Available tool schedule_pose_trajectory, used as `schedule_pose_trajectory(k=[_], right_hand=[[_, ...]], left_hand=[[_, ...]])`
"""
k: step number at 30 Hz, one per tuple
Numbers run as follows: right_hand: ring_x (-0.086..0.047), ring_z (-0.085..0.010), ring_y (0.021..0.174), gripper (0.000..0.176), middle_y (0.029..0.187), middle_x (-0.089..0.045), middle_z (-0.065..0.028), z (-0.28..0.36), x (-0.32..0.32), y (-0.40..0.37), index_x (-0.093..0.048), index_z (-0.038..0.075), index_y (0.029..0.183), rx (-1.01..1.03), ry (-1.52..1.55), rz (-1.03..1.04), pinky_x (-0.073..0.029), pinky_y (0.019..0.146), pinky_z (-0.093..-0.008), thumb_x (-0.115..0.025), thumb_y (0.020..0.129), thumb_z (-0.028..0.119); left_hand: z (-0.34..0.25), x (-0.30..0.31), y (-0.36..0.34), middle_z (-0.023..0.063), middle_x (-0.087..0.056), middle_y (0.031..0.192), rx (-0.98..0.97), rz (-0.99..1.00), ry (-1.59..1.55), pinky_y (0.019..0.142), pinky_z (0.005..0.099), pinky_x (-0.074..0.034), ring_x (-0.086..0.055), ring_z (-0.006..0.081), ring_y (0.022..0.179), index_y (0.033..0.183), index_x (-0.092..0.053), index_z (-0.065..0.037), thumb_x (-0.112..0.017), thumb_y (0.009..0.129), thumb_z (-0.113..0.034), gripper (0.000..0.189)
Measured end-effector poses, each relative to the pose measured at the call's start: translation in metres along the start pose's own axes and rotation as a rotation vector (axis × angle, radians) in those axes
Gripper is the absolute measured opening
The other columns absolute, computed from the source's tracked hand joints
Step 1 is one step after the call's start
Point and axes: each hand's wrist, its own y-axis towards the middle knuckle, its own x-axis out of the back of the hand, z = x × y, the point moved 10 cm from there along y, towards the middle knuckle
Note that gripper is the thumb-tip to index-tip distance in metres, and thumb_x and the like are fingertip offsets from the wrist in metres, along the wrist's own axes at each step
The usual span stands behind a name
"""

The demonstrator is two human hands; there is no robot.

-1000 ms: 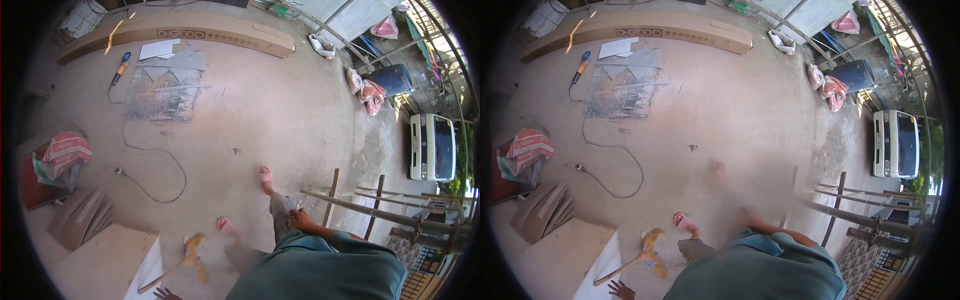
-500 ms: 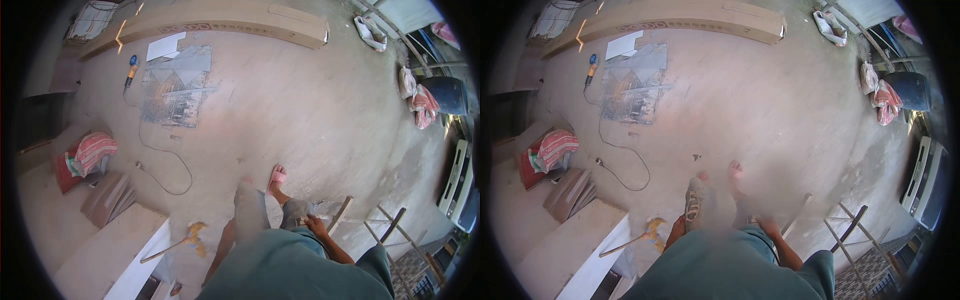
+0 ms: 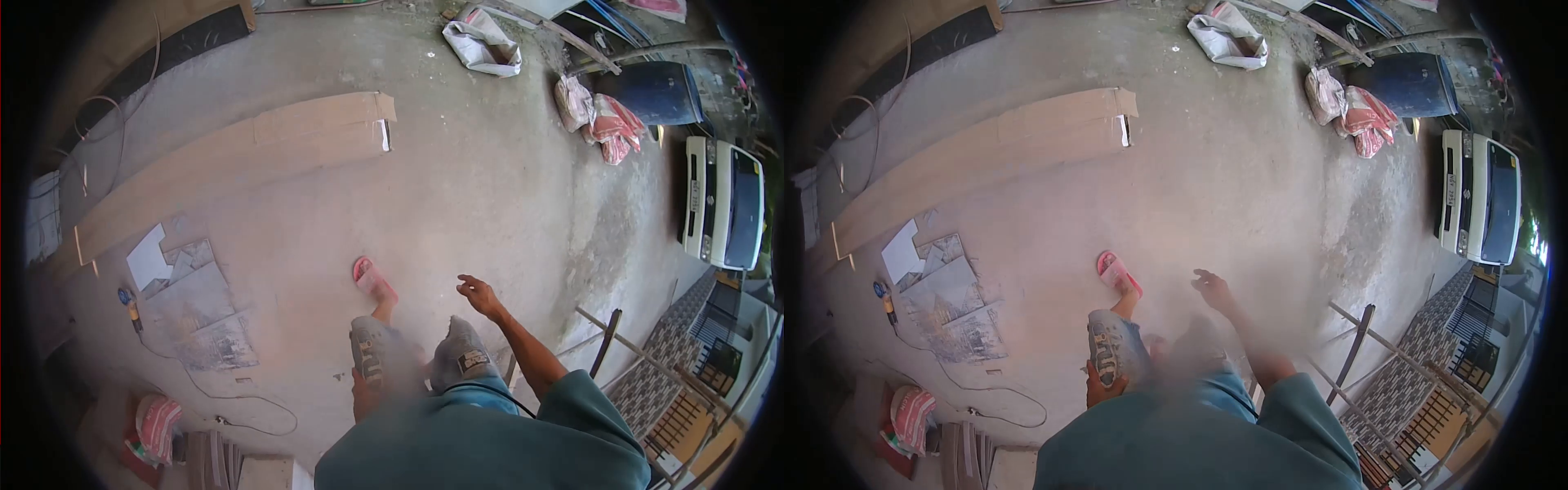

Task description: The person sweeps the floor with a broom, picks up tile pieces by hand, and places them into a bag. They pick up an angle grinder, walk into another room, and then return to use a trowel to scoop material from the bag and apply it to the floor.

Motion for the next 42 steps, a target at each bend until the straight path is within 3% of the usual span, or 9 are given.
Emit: schedule_pose_trajectory(k=[7,10,15,16,23,26,30,36,42], right_hand=[[-0.062,-0.0279,0.103,0.046,0.109,-0.065,-0.0203,0.073,0.225,0.171,-0.057,0.003,0.124,0.031,0.161,-0.248,-0.047,0.089,-0.0364,-0.059,0.088,0.031],[-0.061,-0.0325,0.103,0.045,0.109,-0.063,-0.0218,0.062,0.311,0.267,-0.06,0.002,0.12,-0.03,-0.12,-0.364,-0.047,0.09,-0.0383,-0.061,0.087,0.032],[-0.046,-0.0435,0.114,0.048,0.114,-0.053,-0.0271,0.073,0.45,0.514,-0.05,0.002,0.122,0.052,-0.571,-0.56,-0.038,0.096,-0.0495,-0.067,0.081,0.02],[-0.042,-0.0385,0.119,0.047,0.121,-0.047,-0.0181,0.096,0.482,0.55,-0.046,0.009,0.123,0.163,-0.549,-0.577,-0.038,0.086,-0.0644,-0.065,0.082,0.02],[-0.034,-0.0426,0.126,0.069,0.13,-0.04,-0.0261,0.183,0.644,0.758,-0.033,0.005,0.138,0.332,-0.774,-0.757,-0.033,0.1,-0.0536,-0.063,0.086,0.038],[-0.045,-0.0397,0.119,0.053,0.125,-0.05,-0.0209,0.196,0.634,0.81,-0.046,0.011,0.13,0.322,-0.772,-0.501,-0.039,0.095,-0.0524,-0.06,0.087,0.038],[-0.059,-0.0416,0.096,0.026,0.098,-0.062,-0.0207,0.199,0.636,0.802,-0.062,0.006,0.094,0.378,-0.751,-0.534,-0.046,0.076,-0.05,-0.05,0.093,0.03],[-0.053,-0.0433,0.075,0.019,0.078,-0.053,-0.0222,0.251,0.624,0.63,-0.053,0.0,0.084,0.664,-0.821,-0.647,-0.041,0.067,-0.05,-0.05,0.093,0.016],[-0.055,-0.0447,0.079,0.025,0.08,-0.056,-0.0251,0.275,0.586,0.434,-0.056,0.001,0.085,0.654,-1.027,-0.761,-0.04,0.067,-0.0515,-0.049,0.093,0.023]], left_hand=[[-0.168,0.009,0.05,0.025,-0.051,0.121,0.168,0.022,0.072,0.092,0.0431,-0.046,-0.055,0.0366,0.11,0.145,-0.022,-0.005,-0.074,0.07,-0.042,0.098],[-0.232,-0.012,0.098,0.0251,-0.052,0.119,0.221,-0.009,0.052,0.092,0.0433,-0.046,-0.055,0.0369,0.11,0.144,-0.024,-0.005,-0.073,0.071,-0.042,0.095],[-0.302,-0.113,0.153,0.0252,-0.053,0.117,0.447,0.007,0.001,0.092,0.0436,-0.045,-0.055,0.0374,0.11,0.143,-0.026,-0.005,-0.072,0.073,-0.042,0.092],[-0.324,-0.127,0.147,0.0252,-0.053,0.117,0.504,0.037,0.001,0.092,0.0437,-0.045,-0.055,0.0375,0.11,0.143,-0.026,-0.005,-0.071,0.073,-0.042,0.091],[-0.436,-0.236,0.192,0.0254,-0.054,0.114,0.663,0.075,-0.067,0.093,0.0441,-0.045,-0.056,0.0382,0.109,0.141,-0.029,-0.004,-0.07,0.075,-0.042,0.086],[-0.46,-0.272,0.197,0.0255,-0.055,0.113,0.688,0.108,-0.071,0.093,0.0443,-0.045,-0.056,0.0385,0.109,0.14,-0.03,-0.003,-0.069,0.076,-0.042,0.084],[-0.453,-0.292,0.175,0.0256,-0.055,0.111,0.685,0.158,-0.078,0.093,0.0445,-0.044,-0.056,0.0389,0.108,0.139,-0.032,-0.003,-0.068,0.077,-0.042,0.082],[-0.364,-0.322,0.109,0.0257,-0.056,0.109,0.643,0.147,-0.306,0.093,0.0449,-0.044,-0.056,0.0395,0.108,0.137,-0.034,-0.002,-0.066,0.078,-0.042,0.078],[-0.221,-0.35,0.042,0.0259,-0.057,0.106,0.501,0.108,-0.547,0.094,0.0453,-0.044,-0.056,0.0401,0.107,0.135,-0.037,-0.002,-0.065,0.08,-0.043,0.074]])
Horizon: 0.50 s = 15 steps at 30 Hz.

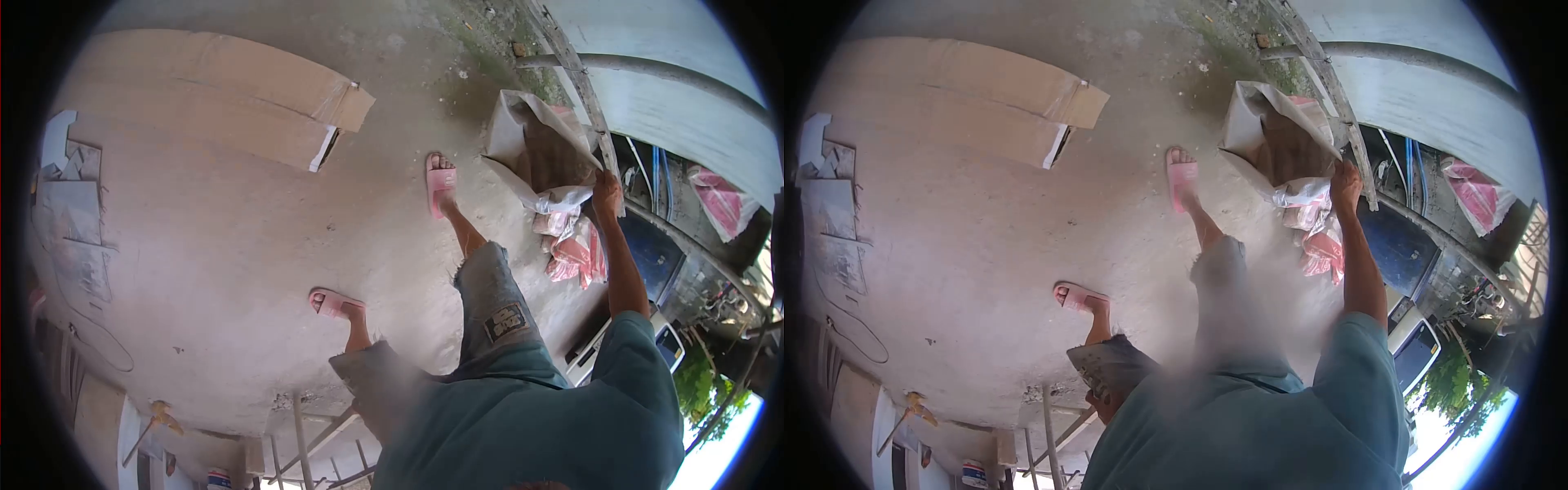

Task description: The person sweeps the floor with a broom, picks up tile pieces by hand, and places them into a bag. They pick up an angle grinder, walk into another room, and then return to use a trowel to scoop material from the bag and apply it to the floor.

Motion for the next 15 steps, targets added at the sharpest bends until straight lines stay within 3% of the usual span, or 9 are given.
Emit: schedule_pose_trajectory(k=[1,2,4,5,6,9,11,12,15], right_hand=[[-0.055,-0.0453,0.079,0.027,0.08,-0.057,-0.0261,0.014,0.02,-0.019,-0.057,0.001,0.085,-0.033,-0.021,0.05,-0.04,0.067,-0.0522,-0.048,0.093,0.025],[-0.058,-0.047,0.077,0.028,0.075,-0.061,-0.025,0.036,0.051,-0.042,-0.058,0.004,0.085,0.035,-0.006,-0.035,-0.044,0.066,-0.0524,-0.049,0.093,0.029],[-0.059,-0.0465,0.076,0.032,0.077,-0.063,-0.0245,0.062,0.058,-0.085,-0.06,0.003,0.08,0.076,-0.123,-0.012,-0.045,0.064,-0.0522,-0.043,0.093,0.026],[-0.062,-0.0431,0.078,0.033,0.081,-0.064,-0.0238,0.05,0.028,-0.1,-0.061,-0.001,0.084,0.11,-0.033,0.088,-0.045,0.069,-0.0521,-0.046,0.094,0.027],[-0.062,-0.0427,0.081,0.033,0.086,-0.064,-0.0259,0.096,0.023,-0.127,-0.061,-0.002,0.085,0.16,-0.059,0.27,-0.045,0.07,-0.0521,-0.047,0.094,0.027],[-0.055,-0.0499,0.081,0.034,0.081,-0.058,-0.0299,0.166,0.042,-0.212,-0.054,-0.005,0.08,0.159,-0.075,0.151,-0.04,0.069,-0.0543,-0.048,0.094,0.026],[-0.054,-0.0502,0.079,0.033,0.08,-0.056,-0.0327,0.236,0.067,-0.269,-0.054,-0.005,0.08,0.123,0.047,0.207,-0.04,0.068,-0.0523,-0.048,0.092,0.025],[-0.054,-0.0501,0.077,0.031,0.081,-0.056,-0.0329,0.242,0.054,-0.284,-0.055,-0.005,0.081,0.135,0.094,0.114,-0.039,0.068,-0.0526,-0.049,0.09,0.023],[-0.055,-0.0486,0.077,0.034,0.084,-0.057,-0.0335,0.345,0.078,-0.341,-0.058,-0.006,0.083,-0.011,0.181,0.25,-0.04,0.068,-0.0525,-0.046,0.09,0.026]], left_hand=[[0.027,0.011,0.003,0.0259,-0.057,0.106,-0.026,0.004,-0.045,0.094,0.0453,-0.044,-0.056,0.0402,0.107,0.135,-0.037,-0.002,-0.064,0.08,-0.043,0.074],[0.051,0.018,0.008,0.0259,-0.058,0.105,-0.043,0.005,-0.106,0.094,0.0454,-0.044,-0.056,0.0403,0.107,0.135,-0.038,-0.002,-0.064,0.08,-0.043,0.073],[0.094,0.03,0.016,0.026,-0.058,0.105,-0.04,-0.004,-0.245,0.094,0.0455,-0.044,-0.057,0.0405,0.107,0.134,-0.038,-0.001,-0.064,0.081,-0.043,0.072],[0.109,0.035,0.022,0.026,-0.058,0.104,-0.042,-0.017,-0.309,0.094,0.0456,-0.044,-0.057,0.0406,0.107,0.134,-0.039,-0.001,-0.063,0.081,-0.043,0.071],[0.121,0.043,0.028,0.026,-0.058,0.104,-0.042,-0.034,-0.376,0.094,0.0457,-0.043,-0.057,0.0407,0.107,0.133,-0.039,-0.001,-0.063,0.082,-0.043,0.071],[0.159,0.064,0.037,0.0261,-0.059,0.102,-0.036,-0.043,-0.511,0.094,0.0458,-0.043,-0.057,0.041,0.107,0.133,-0.04,-0.001,-0.062,0.082,-0.043,0.069],[0.183,0.081,0.038,0.0261,-0.059,0.102,-0.031,-0.023,-0.549,0.094,0.046,-0.043,-0.057,0.0412,0.107,0.132,-0.041,-0.001,-0.062,0.083,-0.043,0.068],[0.192,0.094,0.045,0.0262,-0.059,0.101,-0.028,-0.015,-0.559,0.094,0.046,-0.043,-0.057,0.0413,0.107,0.132,-0.042,-0.001,-0.062,0.083,-0.043,0.067],[0.225,0.131,0.071,0.0262,-0.06,0.1,-0.005,0.009,-0.54,0.094,0.0462,-0.043,-0.057,0.0416,0.106,0.131,-0.043,0.0,-0.061,0.084,-0.043,0.066]])
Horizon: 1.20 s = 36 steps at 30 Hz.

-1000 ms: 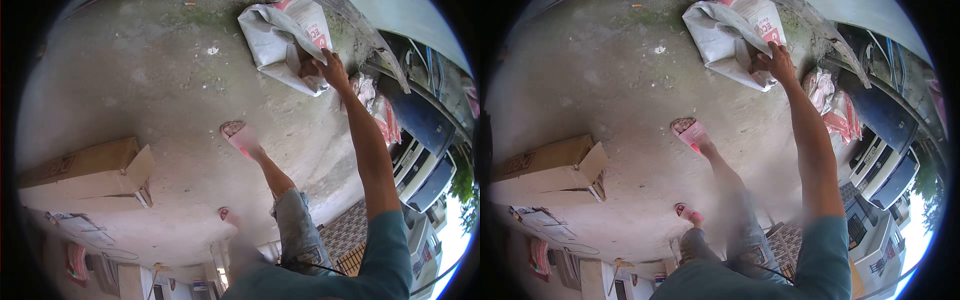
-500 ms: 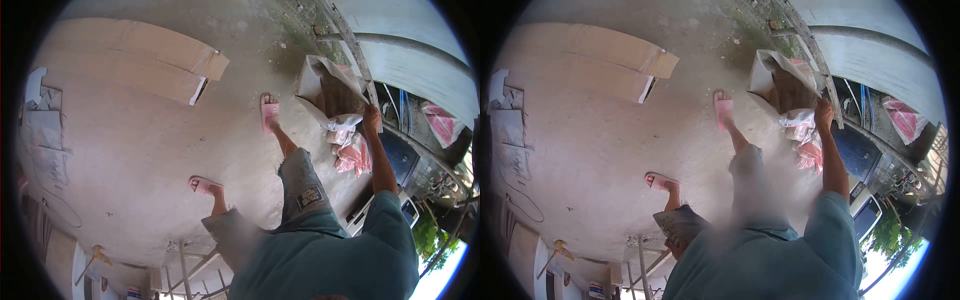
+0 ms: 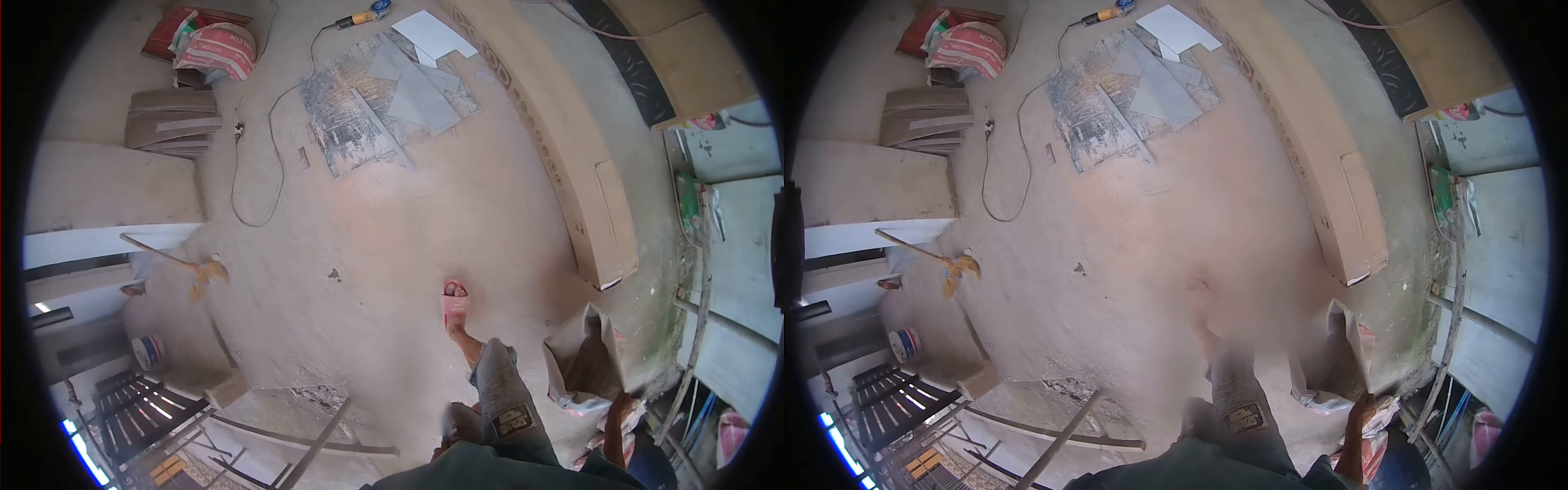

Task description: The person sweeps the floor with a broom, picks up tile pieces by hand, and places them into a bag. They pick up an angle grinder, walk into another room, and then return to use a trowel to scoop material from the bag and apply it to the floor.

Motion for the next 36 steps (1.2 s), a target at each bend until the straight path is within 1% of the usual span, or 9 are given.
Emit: schedule_pose_trajectory(k=[8,11,15,19,24,27,30,32,36], right_hand=[[-0.058,-0.0425,0.071,0.039,0.081,-0.058,-0.0322,0.198,-0.05,-0.06,-0.061,-0.006,0.083,-0.004,0.0,0.009,-0.043,0.065,-0.0504,-0.045,0.088,0.029],[-0.056,-0.0396,0.074,0.034,0.084,-0.058,-0.0288,0.268,-0.039,-0.075,-0.062,-0.005,0.08,-0.038,-0.1,-0.009,-0.043,0.068,-0.0497,-0.049,0.087,0.025],[-0.053,-0.0397,0.084,0.016,0.088,-0.056,-0.0229,0.378,0.002,-0.107,-0.056,-0.003,0.084,0.071,-0.003,-0.193,-0.041,0.074,-0.0485,-0.054,0.081,0.012],[-0.048,-0.0382,0.096,0.013,0.09,-0.049,-0.0206,0.527,0.032,-0.135,-0.047,0.002,0.092,0.112,0.089,-0.247,-0.039,0.077,-0.0497,-0.045,0.079,0.0],[-0.049,-0.0393,0.101,0.014,0.086,-0.053,-0.0228,0.642,0.01,-0.133,-0.059,0.0,0.074,0.336,0.081,-0.117,-0.046,0.073,-0.0476,-0.046,0.073,-0.007],[-0.056,-0.0454,0.103,0.029,0.119,-0.051,-0.0299,0.672,-0.028,-0.12,-0.065,-0.002,0.097,0.329,-0.047,-0.068,-0.049,0.081,-0.0505,-0.048,0.074,-0.008],[-0.058,-0.0467,0.099,0.045,0.133,-0.041,-0.0269,0.719,-0.054,-0.111,-0.05,0.002,0.124,0.248,-0.082,0.053,-0.052,0.078,-0.0514,-0.049,0.08,-0.006],[-0.059,-0.0463,0.098,0.057,0.139,-0.036,-0.0237,0.732,-0.081,-0.104,-0.038,0.005,0.136,0.269,-0.062,0.062,-0.052,0.077,-0.0517,-0.049,0.08,-0.005],[-0.057,-0.0451,0.103,0.071,0.144,-0.031,-0.0209,0.755,-0.105,-0.1,-0.031,0.004,0.141,0.198,0.016,0.12,-0.051,0.081,-0.0498,-0.048,0.073,-0.006]], left_hand=[[0.034,0.154,0.075,0.0264,-0.061,0.097,0.005,0.122,0.232,0.095,0.0467,-0.043,-0.057,0.0424,0.106,0.128,-0.046,0.001,-0.059,0.086,-0.043,0.062],[-0.023,0.287,0.081,0.0273,-0.063,0.096,0.125,0.056,0.25,0.093,0.0486,-0.044,-0.058,0.0426,0.105,0.121,-0.053,0.0,-0.056,0.089,-0.041,0.052],[-0.119,0.485,0.014,0.0169,-0.061,0.116,0.173,-0.147,-0.417,0.086,0.0358,-0.047,-0.061,0.0257,0.103,0.121,-0.056,-0.006,-0.047,0.092,-0.049,0.052],[-0.114,0.583,0.057,0.0174,-0.064,0.109,-0.012,-0.115,-0.521,0.084,0.0359,-0.048,-0.062,0.0237,0.098,0.12,-0.056,-0.003,-0.043,0.094,-0.047,0.052],[-0.148,0.698,0.153,0.0191,-0.065,0.105,-0.217,-0.014,-0.009,0.075,0.0345,-0.051,-0.065,0.0232,0.085,0.121,-0.055,0.0,-0.051,0.091,-0.041,0.051],[-0.152,0.751,0.184,0.0201,-0.065,0.103,-0.482,0.098,0.417,0.07,0.0337,-0.053,-0.067,0.0229,0.078,0.121,-0.054,0.003,-0.055,0.09,-0.038,0.051],[-0.206,0.791,0.201,0.0202,-0.066,0.097,-0.805,0.004,0.746,0.064,0.0326,-0.054,-0.067,0.0227,0.068,0.12,-0.054,0.005,-0.06,0.088,-0.033,0.051],[-0.195,0.83,0.245,0.0175,-0.068,0.087,-0.624,-0.065,0.518,0.063,0.033,-0.053,-0.067,0.0221,0.069,0.118,-0.055,0.006,-0.061,0.087,-0.036,0.052],[-0.246,0.85,0.298,0.0175,-0.068,0.087,-0.495,-0.074,0.67,0.062,0.0331,-0.053,-0.066,0.0211,0.065,0.116,-0.056,0.005,-0.062,0.086,-0.035,0.051]])
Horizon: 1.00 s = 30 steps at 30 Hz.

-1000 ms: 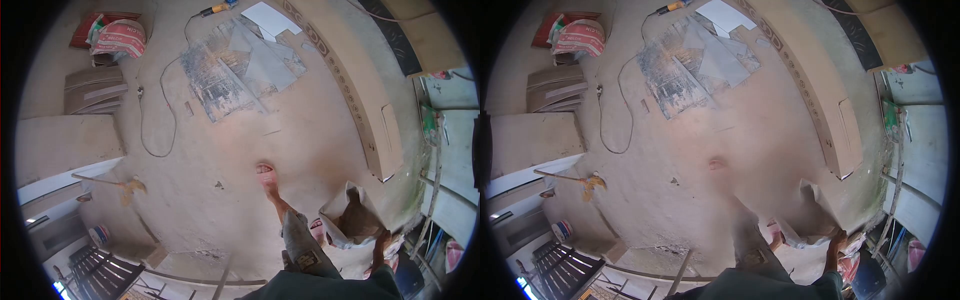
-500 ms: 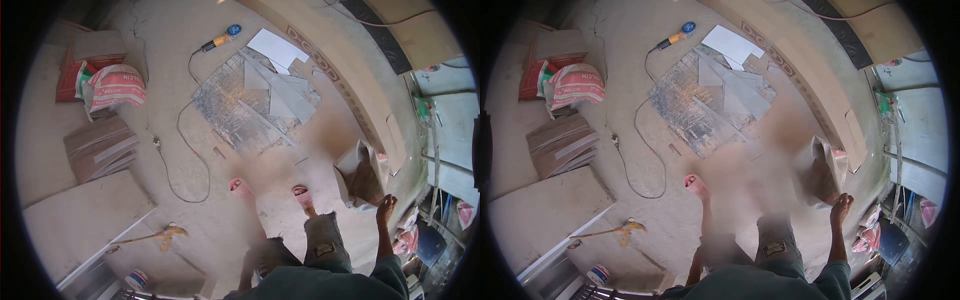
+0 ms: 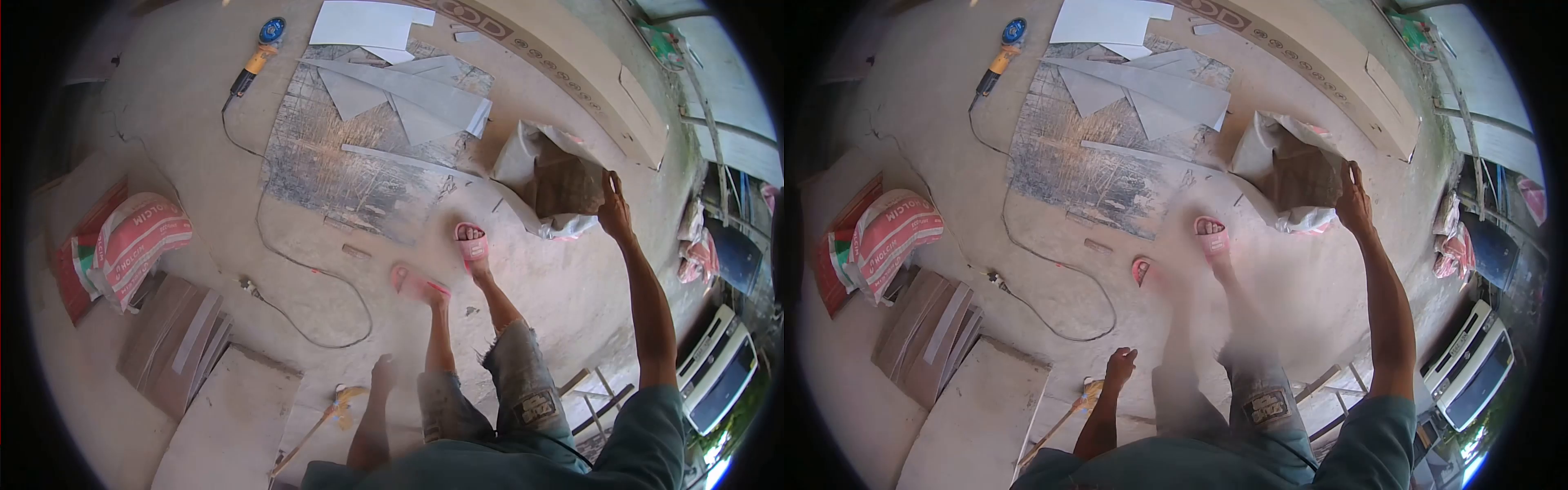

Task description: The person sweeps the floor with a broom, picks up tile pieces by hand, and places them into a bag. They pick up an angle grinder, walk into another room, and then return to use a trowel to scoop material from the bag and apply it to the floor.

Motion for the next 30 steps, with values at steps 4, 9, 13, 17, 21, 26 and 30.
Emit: schedule_pose_trajectory(k=[4,9,13,17,21,26,30], right_hand=[[-0.049,-0.0428,0.117,0.077,0.145,-0.03,-0.0212,-0.015,0.002,-0.003,-0.03,0.004,0.143,-0.007,0.045,-0.049,-0.047,0.091,-0.0453,-0.046,0.068,-0.007],[-0.039,-0.0429,0.128,0.08,0.144,-0.029,-0.0239,0.003,0.049,-0.026,-0.029,0.004,0.145,-0.072,0.06,-0.033,-0.04,0.101,-0.0444,-0.045,0.067,-0.007],[-0.037,-0.0439,0.129,0.08,0.144,-0.029,-0.0251,0.001,0.06,-0.029,-0.028,0.005,0.145,-0.115,0.029,-0.094,-0.038,0.102,-0.0461,-0.044,0.068,-0.004],[-0.035,-0.0427,0.13,0.078,0.145,-0.028,-0.025,-0.003,0.032,-0.015,-0.029,0.006,0.146,-0.121,0.004,-0.167,-0.037,0.102,-0.046,-0.044,0.069,-0.001],[-0.035,-0.0415,0.131,0.076,0.145,-0.028,-0.0239,0.001,0.005,0.008,-0.029,0.006,0.146,-0.165,0.033,-0.154,-0.037,0.103,-0.045,-0.045,0.071,0.0],[-0.058,-0.0216,0.075,0.079,0.145,-0.031,-0.0214,-0.003,-0.021,0.025,-0.03,0.008,0.147,-0.156,0.044,-0.169,-0.048,0.064,-0.0302,-0.047,0.071,-0.003],[-0.061,-0.0285,0.09,0.079,0.143,-0.033,-0.021,-0.009,-0.022,0.035,-0.03,0.008,0.147,-0.28,0.135,-0.066,-0.05,0.073,-0.0342,-0.046,0.07,-0.002]], left_hand=[[-0.074,0.035,0.075,0.0152,-0.066,0.09,0.121,0.029,-0.093,0.061,0.0307,-0.051,-0.064,0.0191,0.064,0.117,-0.056,0.005,-0.063,0.088,-0.032,0.047],[-0.235,0.097,0.155,0.014,-0.067,0.086,-0.005,-0.133,-0.156,0.058,0.029,-0.049,-0.067,0.02,0.066,0.114,-0.058,0.005,-0.066,0.087,-0.027,0.042],[-0.302,0.088,0.238,0.0107,-0.065,0.082,0.088,-0.137,-0.443,0.046,0.0276,-0.045,-0.065,0.0179,0.061,0.098,-0.062,0.002,-0.068,0.086,-0.024,0.029],[-0.355,0.036,0.305,0.0101,-0.062,0.073,0.194,-0.184,-0.771,0.036,0.0246,-0.037,-0.065,0.0191,0.058,0.08,-0.06,0.001,-0.073,0.083,-0.034,0.038],[-0.4,-0.001,0.342,0.0176,-0.064,0.072,0.246,-0.293,-0.474,0.04,0.0288,-0.045,-0.067,0.0238,0.057,0.081,-0.061,0.009,-0.077,0.075,-0.046,0.057],[-0.41,-0.028,0.406,0.0309,-0.063,0.092,0.162,-0.379,-0.224,0.071,0.0437,-0.052,-0.065,0.0396,0.081,0.091,-0.06,0.016,-0.07,0.078,-0.046,0.064],[-0.349,-0.03,0.431,0.0299,-0.063,0.097,0.168,-0.367,-0.507,0.073,0.0469,-0.052,-0.066,0.0405,0.089,0.098,-0.057,0.015,-0.066,0.083,-0.034,0.052]])
